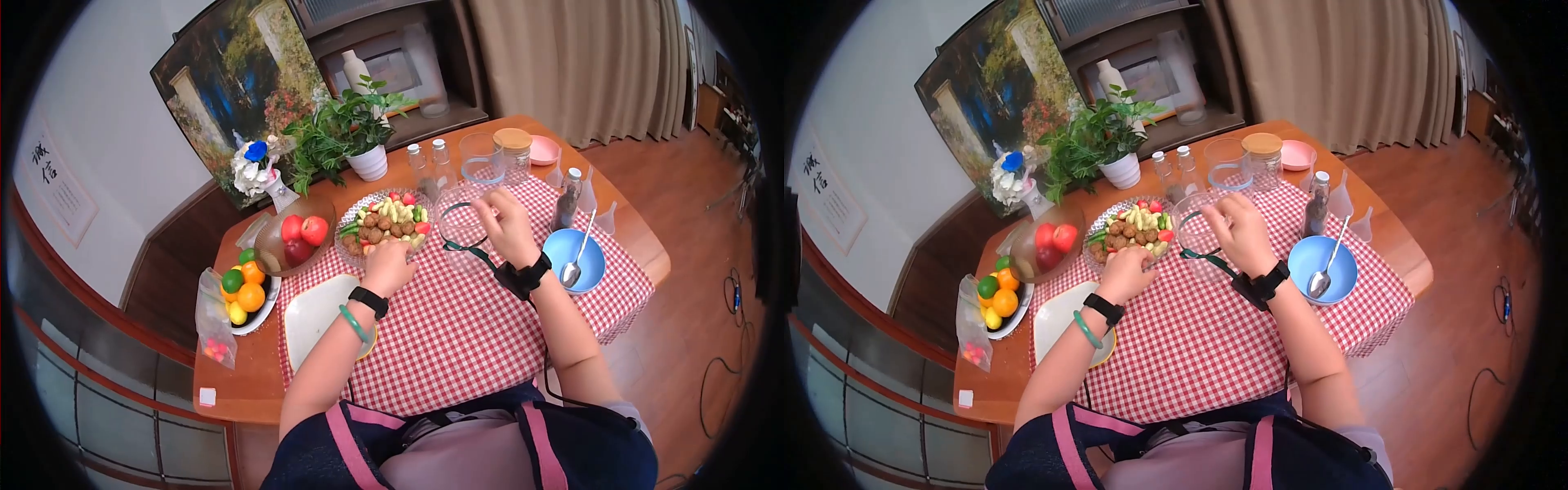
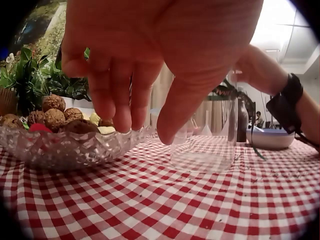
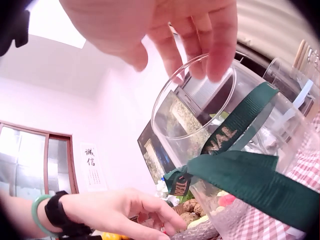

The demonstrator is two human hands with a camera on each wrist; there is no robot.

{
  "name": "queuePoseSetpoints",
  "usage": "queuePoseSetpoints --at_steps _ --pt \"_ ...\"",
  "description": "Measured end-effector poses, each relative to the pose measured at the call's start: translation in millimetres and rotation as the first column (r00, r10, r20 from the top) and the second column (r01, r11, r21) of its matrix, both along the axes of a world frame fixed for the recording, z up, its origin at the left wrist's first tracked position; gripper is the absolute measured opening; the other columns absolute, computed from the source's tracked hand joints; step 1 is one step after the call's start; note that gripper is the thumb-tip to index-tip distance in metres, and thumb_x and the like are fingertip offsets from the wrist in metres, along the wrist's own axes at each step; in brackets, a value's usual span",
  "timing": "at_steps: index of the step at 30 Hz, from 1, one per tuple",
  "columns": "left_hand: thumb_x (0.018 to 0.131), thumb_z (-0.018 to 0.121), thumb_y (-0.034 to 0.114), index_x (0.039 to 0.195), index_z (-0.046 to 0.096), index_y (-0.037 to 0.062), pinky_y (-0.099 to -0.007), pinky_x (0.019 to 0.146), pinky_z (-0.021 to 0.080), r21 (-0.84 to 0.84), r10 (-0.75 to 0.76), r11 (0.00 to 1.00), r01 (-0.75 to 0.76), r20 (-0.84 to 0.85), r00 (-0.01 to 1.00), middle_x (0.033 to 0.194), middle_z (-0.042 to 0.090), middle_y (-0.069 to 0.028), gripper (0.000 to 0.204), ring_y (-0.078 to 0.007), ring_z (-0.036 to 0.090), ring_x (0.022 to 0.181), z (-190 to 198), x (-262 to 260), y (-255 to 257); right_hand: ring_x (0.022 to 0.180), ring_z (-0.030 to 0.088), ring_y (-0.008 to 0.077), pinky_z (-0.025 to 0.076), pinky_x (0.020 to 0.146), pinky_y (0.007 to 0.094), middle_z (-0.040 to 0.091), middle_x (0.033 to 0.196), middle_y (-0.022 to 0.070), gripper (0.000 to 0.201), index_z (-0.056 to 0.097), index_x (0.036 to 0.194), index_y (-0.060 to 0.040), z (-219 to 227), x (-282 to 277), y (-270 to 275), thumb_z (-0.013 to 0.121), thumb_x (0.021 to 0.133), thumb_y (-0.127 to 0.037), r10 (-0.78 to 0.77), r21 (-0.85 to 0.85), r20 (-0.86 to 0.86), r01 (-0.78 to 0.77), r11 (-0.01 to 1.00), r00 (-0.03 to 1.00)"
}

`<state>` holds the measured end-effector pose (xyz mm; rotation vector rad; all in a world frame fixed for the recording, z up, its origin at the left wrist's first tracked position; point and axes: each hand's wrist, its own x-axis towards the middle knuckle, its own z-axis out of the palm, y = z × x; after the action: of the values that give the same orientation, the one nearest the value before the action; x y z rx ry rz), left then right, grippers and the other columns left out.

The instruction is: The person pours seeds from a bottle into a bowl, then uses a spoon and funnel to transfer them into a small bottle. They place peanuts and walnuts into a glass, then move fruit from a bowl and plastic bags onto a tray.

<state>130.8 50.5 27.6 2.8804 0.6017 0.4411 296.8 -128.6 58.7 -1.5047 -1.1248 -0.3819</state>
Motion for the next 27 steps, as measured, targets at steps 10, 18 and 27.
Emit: queuePoseSetpoints --at_steps 10,18,27 --pt "0.071 0.065 0.012 0.074 0.067 0.0074 -0.0409 0.076 0.038 0.309 -0.052 0.95 0.048 0.004 0.999 0.079 0.065 -0.0095 0.006 -0.0255 0.06 0.086 -26.9 20.1 14.2 0.084 0.053 0.0106 0.043 0.072 0.0251 0.061 0.095 0.0036 0.043 0.061 0.102 -0.0017 -74.3 50.7 15.7 0.042 0.099 -0.04 0.235 0.133 -0.703 -0.201 0.971 0.672" --pt "0.069 0.063 0.008 0.068 0.066 0.0071 -0.0396 0.075 0.037 0.276 -0.102 0.956 0.104 -0.022 0.995 0.074 0.064 -0.008 0.003 -0.0243 0.06 0.081 -13.2 -2.8 11.8 0.068 0.036 0.0081 0.034 0.064 0.0241 0.04 0.075 -0.0025 0.037 0.05 0.08 -0.0044 -63.0 36.8 14.9 0.038 0.101 -0.033 0.287 0.102 -0.659 -0.296 0.95 0.695" --pt "0.072 0.064 0.012 0.07 0.065 0.0087 -0.038 0.073 0.037 0.209 -0.085 0.974 0.089 -0.025 0.996 0.075 0.065 -0.0081 0.004 -0.0251 0.061 0.079 -15.3 9.4 10.6 0.101 0.051 0.0163 0.039 0.091 0.0285 0.056 0.109 0.0091 0.042 0.052 0.117 0.0023 -72.2 32.1 20.3 0.037 0.101 -0.034 0.249 0.12 -0.555 -0.22 0.968 0.794"
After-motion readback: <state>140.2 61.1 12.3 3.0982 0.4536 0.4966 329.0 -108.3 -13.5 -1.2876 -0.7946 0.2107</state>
